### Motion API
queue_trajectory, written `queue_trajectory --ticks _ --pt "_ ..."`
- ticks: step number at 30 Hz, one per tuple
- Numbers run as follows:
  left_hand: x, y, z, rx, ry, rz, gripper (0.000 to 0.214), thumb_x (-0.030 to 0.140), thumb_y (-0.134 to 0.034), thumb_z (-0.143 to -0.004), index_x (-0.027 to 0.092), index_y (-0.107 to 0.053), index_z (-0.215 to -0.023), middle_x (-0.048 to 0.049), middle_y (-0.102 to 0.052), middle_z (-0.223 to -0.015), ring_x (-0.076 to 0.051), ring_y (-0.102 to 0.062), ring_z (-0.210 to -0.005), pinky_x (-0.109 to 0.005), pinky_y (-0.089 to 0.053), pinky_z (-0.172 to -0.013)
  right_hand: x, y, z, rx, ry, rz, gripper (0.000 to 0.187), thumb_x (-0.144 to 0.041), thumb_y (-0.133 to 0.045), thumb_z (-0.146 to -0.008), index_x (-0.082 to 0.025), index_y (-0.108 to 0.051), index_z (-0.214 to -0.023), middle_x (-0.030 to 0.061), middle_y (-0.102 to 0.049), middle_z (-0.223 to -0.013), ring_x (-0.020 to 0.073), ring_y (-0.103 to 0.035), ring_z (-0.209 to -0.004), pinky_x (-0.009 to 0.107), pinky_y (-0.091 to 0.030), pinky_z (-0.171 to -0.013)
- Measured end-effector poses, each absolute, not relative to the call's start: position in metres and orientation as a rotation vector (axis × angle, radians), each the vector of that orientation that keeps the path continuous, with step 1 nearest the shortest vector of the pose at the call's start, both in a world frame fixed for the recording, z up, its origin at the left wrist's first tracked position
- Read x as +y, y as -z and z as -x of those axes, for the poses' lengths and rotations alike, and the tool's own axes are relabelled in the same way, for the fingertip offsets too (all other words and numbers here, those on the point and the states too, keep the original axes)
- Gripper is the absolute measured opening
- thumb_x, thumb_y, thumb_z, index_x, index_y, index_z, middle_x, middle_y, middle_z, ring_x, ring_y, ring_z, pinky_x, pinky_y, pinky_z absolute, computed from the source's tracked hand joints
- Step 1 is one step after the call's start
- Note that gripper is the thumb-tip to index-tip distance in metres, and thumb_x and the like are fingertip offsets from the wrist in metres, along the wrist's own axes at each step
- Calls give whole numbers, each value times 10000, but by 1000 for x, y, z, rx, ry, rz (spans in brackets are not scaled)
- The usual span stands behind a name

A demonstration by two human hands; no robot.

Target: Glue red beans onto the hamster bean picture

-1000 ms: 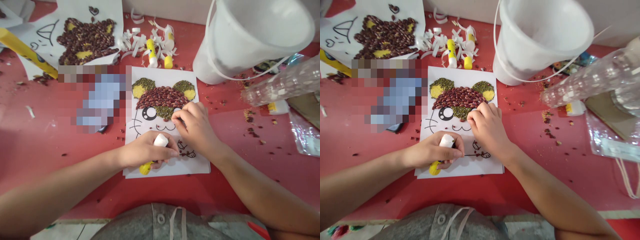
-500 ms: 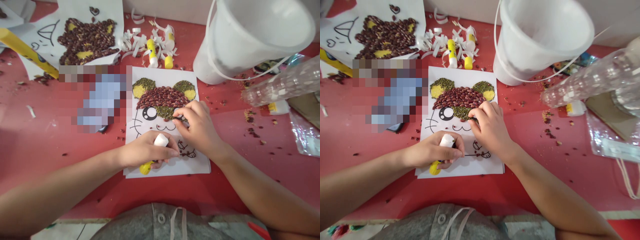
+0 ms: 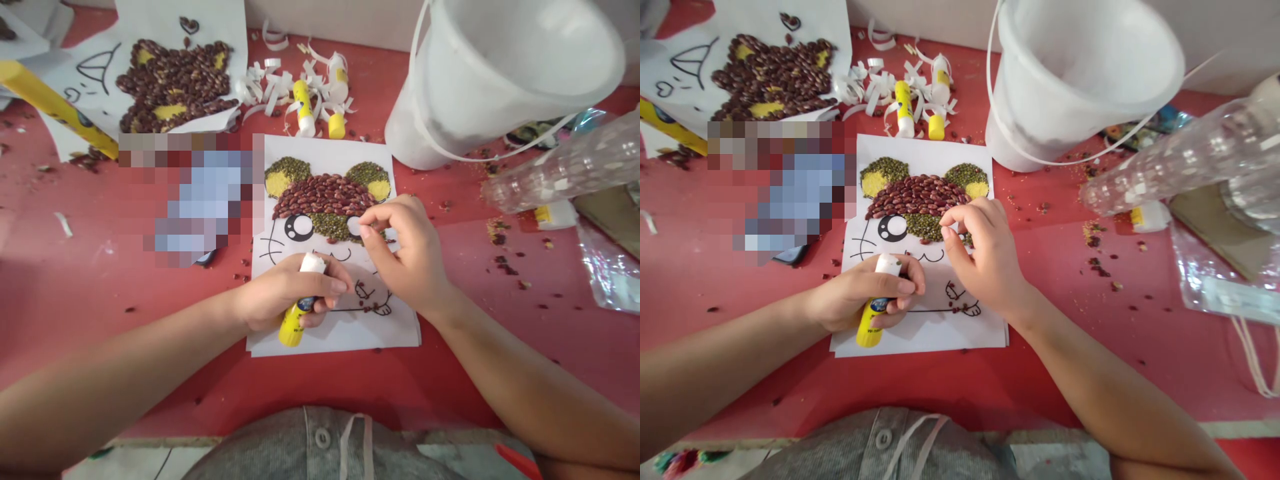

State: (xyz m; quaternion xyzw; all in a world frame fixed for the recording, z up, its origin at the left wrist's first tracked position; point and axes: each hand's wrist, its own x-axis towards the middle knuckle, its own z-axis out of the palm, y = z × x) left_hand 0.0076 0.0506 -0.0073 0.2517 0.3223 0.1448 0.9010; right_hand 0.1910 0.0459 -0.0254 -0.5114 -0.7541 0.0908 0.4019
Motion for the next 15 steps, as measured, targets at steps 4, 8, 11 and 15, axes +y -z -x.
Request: queue_trajectory --ticks 4,8,11,15 --pt "52 7 -7 663 -275 -525 44 126 -655 -643 115 -628 -676 27 -540 -491 -39 -425 -378 -127 -339 -314 42 16 -189 -1916 -497 1138 84 -142 -509 -850 -202 -564 -830 11 -550 -765 137 -532 -722 299 -446 -660" --pt "50 8 -8 660 -271 -548 54 131 -656 -641 110 -609 -656 34 -518 -479 -38 -424 -373 -128 -334 -314 37 8 -185 -1981 -751 1002 68 -149 -539 -858 -195 -581 -832 -6 -567 -759 102 -546 -701 250 -454 -624" --pt "49 9 -9 667 -276 -574 87 138 -662 -639 107 -583 -623 34 -520 -486 -37 -426 -365 -135 -335 -314 34 4 -182 -1999 -779 996 72 -143 -542 -860 -185 -582 -818 -9 -562 -754 87 -545 -692 229 -455 -615" --pt "49 8 -9 663 -258 -616 131 148 -658 -650 112 -544 -596 38 -519 -495 -32 -424 -339 -140 -314 -312 33 4 -181 -2030 -742 991 86 -123 -530 -861 -178 -574 -812 -13 -552 -743 80 -531 -673 215 -445 -594"
